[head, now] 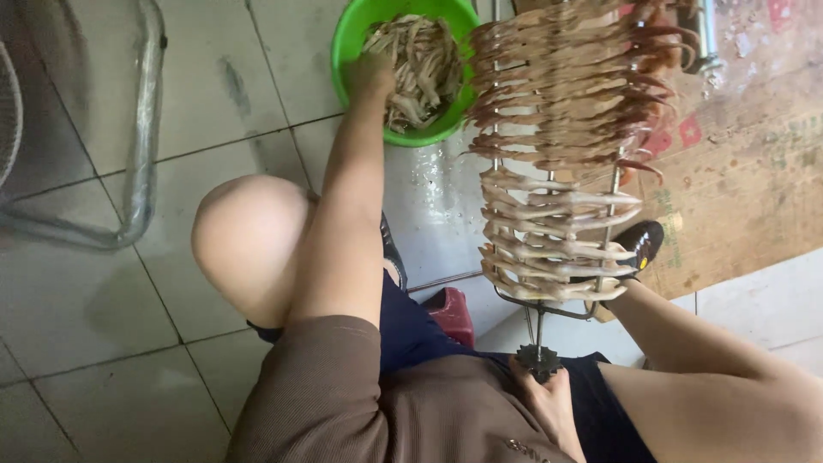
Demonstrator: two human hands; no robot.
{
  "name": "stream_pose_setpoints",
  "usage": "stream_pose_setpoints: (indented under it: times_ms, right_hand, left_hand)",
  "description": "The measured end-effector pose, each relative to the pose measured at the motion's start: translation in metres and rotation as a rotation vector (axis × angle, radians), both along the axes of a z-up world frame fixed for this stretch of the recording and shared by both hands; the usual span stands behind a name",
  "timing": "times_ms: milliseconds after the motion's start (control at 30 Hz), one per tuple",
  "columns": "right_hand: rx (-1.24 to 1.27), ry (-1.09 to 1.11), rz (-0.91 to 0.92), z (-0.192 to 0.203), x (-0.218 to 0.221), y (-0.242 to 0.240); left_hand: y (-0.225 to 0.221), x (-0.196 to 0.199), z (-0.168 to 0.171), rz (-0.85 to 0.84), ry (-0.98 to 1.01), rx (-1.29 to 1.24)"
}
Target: Skewer multiple raw squids onto a rotisserie-style metal spit for grilling.
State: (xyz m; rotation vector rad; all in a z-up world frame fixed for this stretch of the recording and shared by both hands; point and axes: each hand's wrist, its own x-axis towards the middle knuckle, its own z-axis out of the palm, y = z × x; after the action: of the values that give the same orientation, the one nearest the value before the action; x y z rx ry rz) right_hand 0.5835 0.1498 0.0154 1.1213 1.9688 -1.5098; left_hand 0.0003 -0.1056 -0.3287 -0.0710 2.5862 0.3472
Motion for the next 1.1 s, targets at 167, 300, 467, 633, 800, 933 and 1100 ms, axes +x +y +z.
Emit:
stream_pose_setpoints:
  times_ms: [167,300,467,633,800,933,1100]
  right_hand:
    - [0.025,0.014,0.022,-0.009,0.005,0.003]
    - [-0.006,0.030,-0.057,-0.006,0.004,0.001]
    - [-0.025,-0.062,-0.050,-0.002,0.005,0.004]
    - [-0.019,-0.030,-0.026,0.024,-0.025,-0.009]
    - [-0.031,-0.077,-0.075,0.030,-0.028,-0.011]
    - [-0.006,-0.137,-0.055,0.030,-0.023,-0.009]
    - [0.009,-0.123,-0.053,0.042,-0.028,-0.014]
  left_hand:
    - [0.031,-0.007,0.032,-0.204,0.435,0.161]
    - [0.055,-0.019,-0.015,-0.321,0.611,0.132]
    - [0.036,-0.005,0.014,-0.242,0.268,-0.040]
    - [0.004,-0.012,0.046,0.039,0.272,0.748]
    - [-0.015,-0.008,0.106,0.348,0.099,1.118]
    - [-0.027,-0.004,0.065,0.216,0.246,0.399]
    - [-0.018,0.020,0.060,-0.008,0.732,0.174]
